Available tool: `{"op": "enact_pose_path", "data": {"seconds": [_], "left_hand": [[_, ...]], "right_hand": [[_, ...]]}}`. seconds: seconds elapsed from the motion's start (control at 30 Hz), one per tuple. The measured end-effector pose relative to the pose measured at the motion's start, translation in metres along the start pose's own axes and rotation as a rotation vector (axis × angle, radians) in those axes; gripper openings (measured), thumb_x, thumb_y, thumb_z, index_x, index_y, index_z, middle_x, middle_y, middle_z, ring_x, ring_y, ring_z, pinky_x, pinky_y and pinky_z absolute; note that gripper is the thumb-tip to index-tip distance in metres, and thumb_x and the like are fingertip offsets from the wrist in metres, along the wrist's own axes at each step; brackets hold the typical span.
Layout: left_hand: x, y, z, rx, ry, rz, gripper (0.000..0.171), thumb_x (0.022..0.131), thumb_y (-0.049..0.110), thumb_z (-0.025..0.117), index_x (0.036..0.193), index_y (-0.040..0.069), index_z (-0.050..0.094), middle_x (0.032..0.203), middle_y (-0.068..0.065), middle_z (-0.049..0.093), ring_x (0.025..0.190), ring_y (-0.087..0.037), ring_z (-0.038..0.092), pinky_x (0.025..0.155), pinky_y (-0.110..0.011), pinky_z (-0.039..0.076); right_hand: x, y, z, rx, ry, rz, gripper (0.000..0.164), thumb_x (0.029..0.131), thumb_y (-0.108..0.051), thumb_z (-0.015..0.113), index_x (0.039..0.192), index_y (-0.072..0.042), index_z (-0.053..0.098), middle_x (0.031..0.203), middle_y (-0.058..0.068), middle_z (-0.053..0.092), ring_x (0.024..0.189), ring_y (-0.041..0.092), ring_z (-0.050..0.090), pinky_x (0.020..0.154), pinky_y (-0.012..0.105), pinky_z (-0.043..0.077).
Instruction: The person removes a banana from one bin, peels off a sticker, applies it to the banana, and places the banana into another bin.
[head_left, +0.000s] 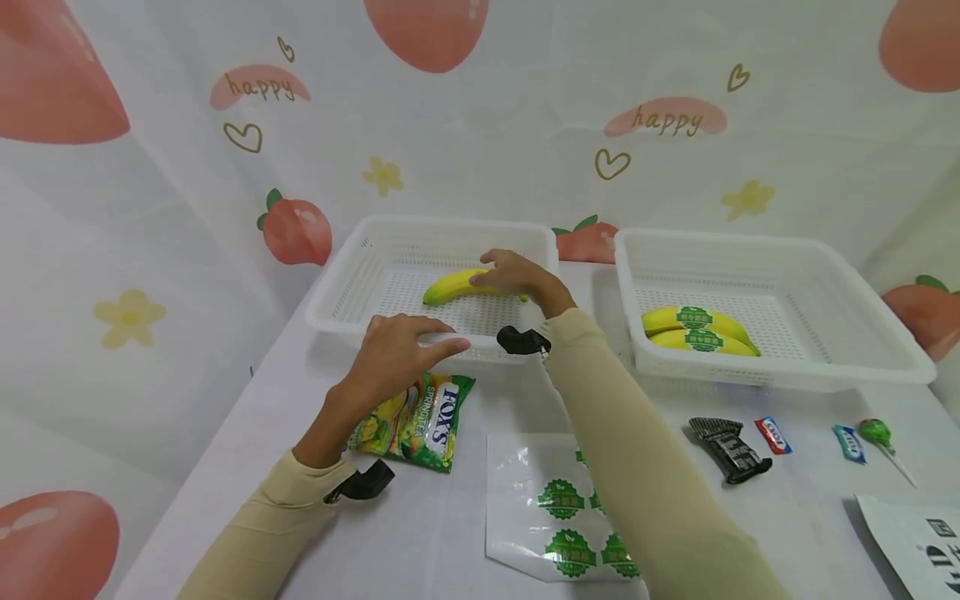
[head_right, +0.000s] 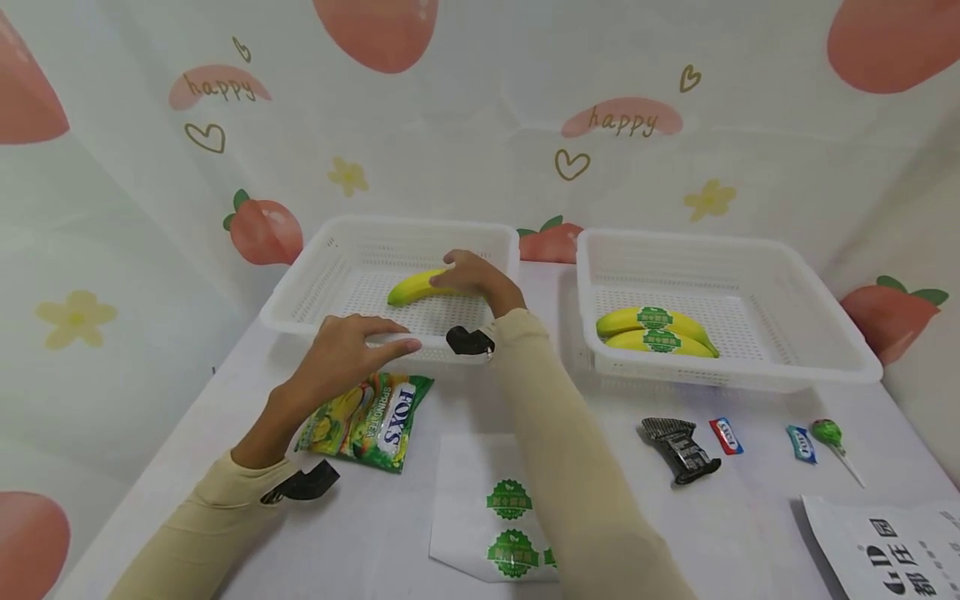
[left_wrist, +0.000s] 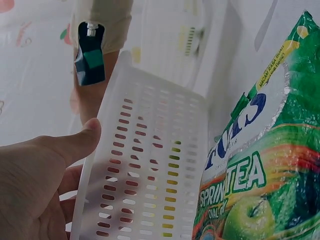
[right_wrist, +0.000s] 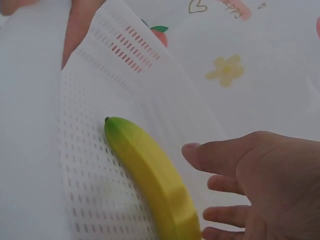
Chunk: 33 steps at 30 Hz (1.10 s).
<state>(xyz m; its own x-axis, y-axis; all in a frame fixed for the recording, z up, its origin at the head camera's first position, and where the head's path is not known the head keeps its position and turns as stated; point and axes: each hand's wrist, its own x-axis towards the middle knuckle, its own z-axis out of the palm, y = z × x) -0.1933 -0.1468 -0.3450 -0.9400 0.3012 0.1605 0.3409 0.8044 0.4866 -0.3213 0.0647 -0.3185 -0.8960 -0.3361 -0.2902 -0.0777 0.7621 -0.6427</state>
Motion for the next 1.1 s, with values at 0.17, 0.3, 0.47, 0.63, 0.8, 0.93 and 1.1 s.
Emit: {"op": "enact_pose_path", "data": {"seconds": [0.17,0.3,0.47,0.63,0.8,0.93,1.1], "left_hand": [[0.0004,0.0004,0.0000,-0.001,0.004,0.007,0.052,0.095,0.059,0.072,0.123,0.016,0.081,0.119,-0.004,0.080,0.125,-0.033,0.066,0.100,-0.054,0.037],[0.0009,0.0018,-0.0004,0.003,0.007,0.009,0.053,0.095,0.059,0.073,0.123,0.016,0.081,0.118,-0.004,0.080,0.123,-0.033,0.067,0.099,-0.053,0.037],[0.0003,0.0016,-0.0001,0.006,0.012,0.008,0.052,0.095,0.059,0.073,0.123,0.015,0.081,0.116,-0.003,0.080,0.120,-0.032,0.068,0.096,-0.052,0.037],[-0.0001,0.0007,0.0010,0.007,0.013,0.010,0.052,0.095,0.060,0.073,0.122,0.016,0.082,0.116,-0.002,0.080,0.122,-0.031,0.068,0.096,-0.051,0.038],[0.0001,-0.0002,0.0029,-0.004,0.019,0.014,0.051,0.095,0.060,0.073,0.121,0.017,0.082,0.114,-0.001,0.081,0.120,-0.030,0.068,0.095,-0.050,0.037],[-0.0001,-0.0004,0.0035,-0.006,0.021,0.014,0.051,0.095,0.060,0.073,0.122,0.017,0.082,0.114,-0.001,0.081,0.120,-0.030,0.068,0.095,-0.050,0.037],[-0.0001,-0.0009,0.0025,0.020,0.020,0.014,0.052,0.095,0.061,0.072,0.122,0.018,0.081,0.115,-0.001,0.081,0.121,-0.029,0.069,0.096,-0.051,0.038]], "right_hand": [[0.0012,0.0025,0.0039,-0.003,0.002,-0.007,0.064,0.107,-0.033,0.060,0.162,-0.007,0.040,0.166,0.015,0.040,0.147,0.033,0.043,0.122,0.052,0.037],[0.0006,0.0046,0.0037,-0.007,0.025,-0.012,0.057,0.107,-0.028,0.062,0.158,-0.007,0.047,0.162,0.017,0.045,0.147,0.035,0.045,0.120,0.050,0.039],[0.0022,0.0049,0.0036,-0.029,-0.006,0.003,0.061,0.103,-0.021,0.068,0.159,-0.011,0.046,0.164,0.019,0.042,0.150,0.035,0.042,0.123,0.048,0.037],[0.0054,0.0060,0.0063,-0.011,-0.063,0.079,0.065,0.101,-0.014,0.071,0.160,-0.016,0.045,0.163,0.015,0.043,0.143,0.034,0.049,0.118,0.050,0.043],[0.0054,0.0063,0.0085,0.052,-0.096,0.161,0.062,0.100,-0.004,0.070,0.157,-0.017,0.049,0.161,0.011,0.043,0.134,0.035,0.056,0.106,0.052,0.054],[0.0041,0.0041,0.0083,0.043,-0.119,0.181,0.063,0.099,0.001,0.070,0.156,-0.015,0.049,0.159,0.013,0.043,0.130,0.034,0.059,0.097,0.044,0.060],[-0.0029,-0.0009,0.0011,0.048,-0.148,0.124,0.063,0.098,0.003,0.071,0.155,-0.011,0.048,0.156,0.017,0.046,0.130,0.033,0.059,0.097,0.042,0.060]]}}
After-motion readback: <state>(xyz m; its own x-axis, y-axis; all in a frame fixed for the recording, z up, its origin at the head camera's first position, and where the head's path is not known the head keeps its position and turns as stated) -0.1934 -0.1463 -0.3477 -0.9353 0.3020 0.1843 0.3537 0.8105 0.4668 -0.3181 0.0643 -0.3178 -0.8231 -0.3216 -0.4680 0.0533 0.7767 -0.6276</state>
